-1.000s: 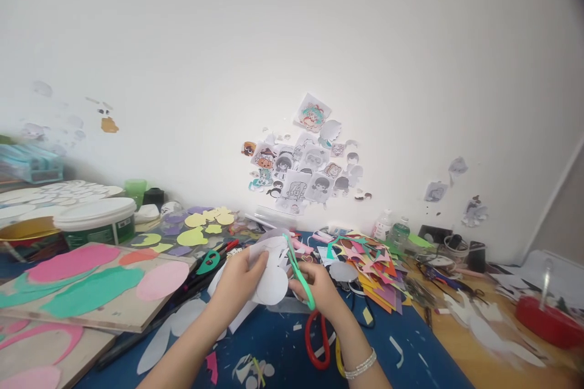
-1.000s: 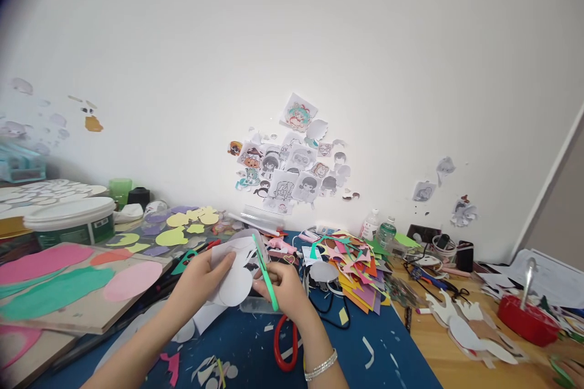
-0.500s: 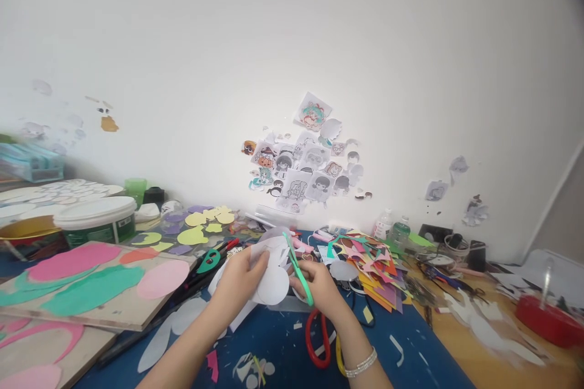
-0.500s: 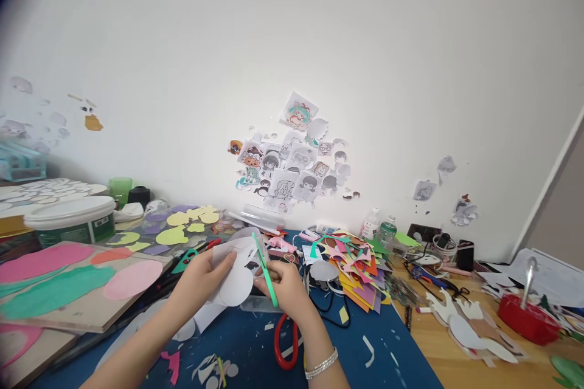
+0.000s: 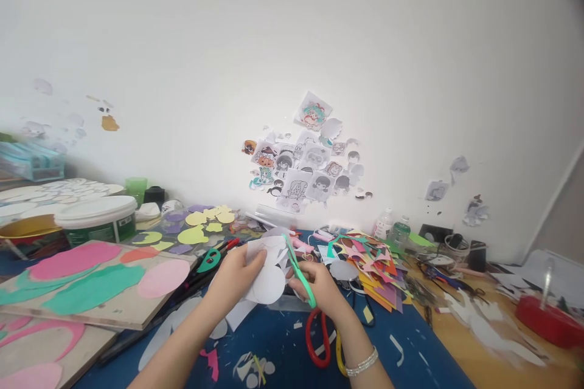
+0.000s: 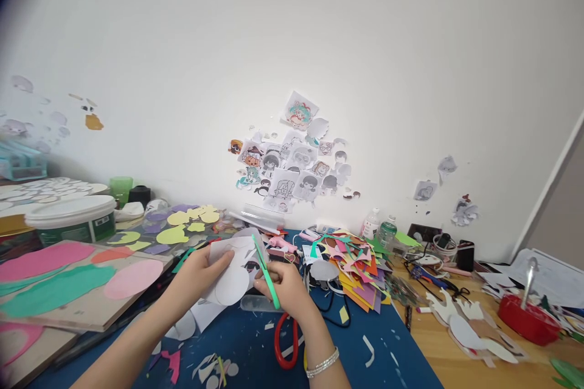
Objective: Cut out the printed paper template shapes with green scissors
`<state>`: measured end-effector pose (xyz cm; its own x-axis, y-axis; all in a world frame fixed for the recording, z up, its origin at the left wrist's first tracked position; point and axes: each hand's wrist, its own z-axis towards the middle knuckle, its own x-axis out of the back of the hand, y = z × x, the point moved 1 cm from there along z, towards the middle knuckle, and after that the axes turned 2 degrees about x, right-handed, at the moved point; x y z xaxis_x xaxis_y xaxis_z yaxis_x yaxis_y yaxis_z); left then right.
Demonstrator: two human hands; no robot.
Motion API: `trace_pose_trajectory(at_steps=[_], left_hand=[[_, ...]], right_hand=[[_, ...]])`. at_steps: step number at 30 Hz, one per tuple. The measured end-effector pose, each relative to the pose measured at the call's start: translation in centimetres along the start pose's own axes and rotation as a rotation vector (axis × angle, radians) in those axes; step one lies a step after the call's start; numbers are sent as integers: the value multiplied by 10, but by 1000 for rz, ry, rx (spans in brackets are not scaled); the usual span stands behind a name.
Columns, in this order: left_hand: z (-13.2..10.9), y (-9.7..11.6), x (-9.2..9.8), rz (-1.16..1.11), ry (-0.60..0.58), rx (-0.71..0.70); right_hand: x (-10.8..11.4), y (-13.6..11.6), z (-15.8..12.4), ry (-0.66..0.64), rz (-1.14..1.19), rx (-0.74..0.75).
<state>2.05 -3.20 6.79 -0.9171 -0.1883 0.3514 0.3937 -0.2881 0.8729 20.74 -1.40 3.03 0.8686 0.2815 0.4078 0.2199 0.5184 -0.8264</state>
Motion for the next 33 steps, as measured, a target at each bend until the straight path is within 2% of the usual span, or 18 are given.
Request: trace_pose_trajectory(at_steps=[7, 14, 33], left_hand=[[1, 0, 1, 45, -58, -37], [1, 0, -1, 131, -47, 16], [0, 1, -3, 47, -68, 53]], right_hand=[[2, 0, -2, -46, 23, -8], [-1, 0, 0, -28, 60, -2], [-5, -4, 2, -23, 72, 8]])
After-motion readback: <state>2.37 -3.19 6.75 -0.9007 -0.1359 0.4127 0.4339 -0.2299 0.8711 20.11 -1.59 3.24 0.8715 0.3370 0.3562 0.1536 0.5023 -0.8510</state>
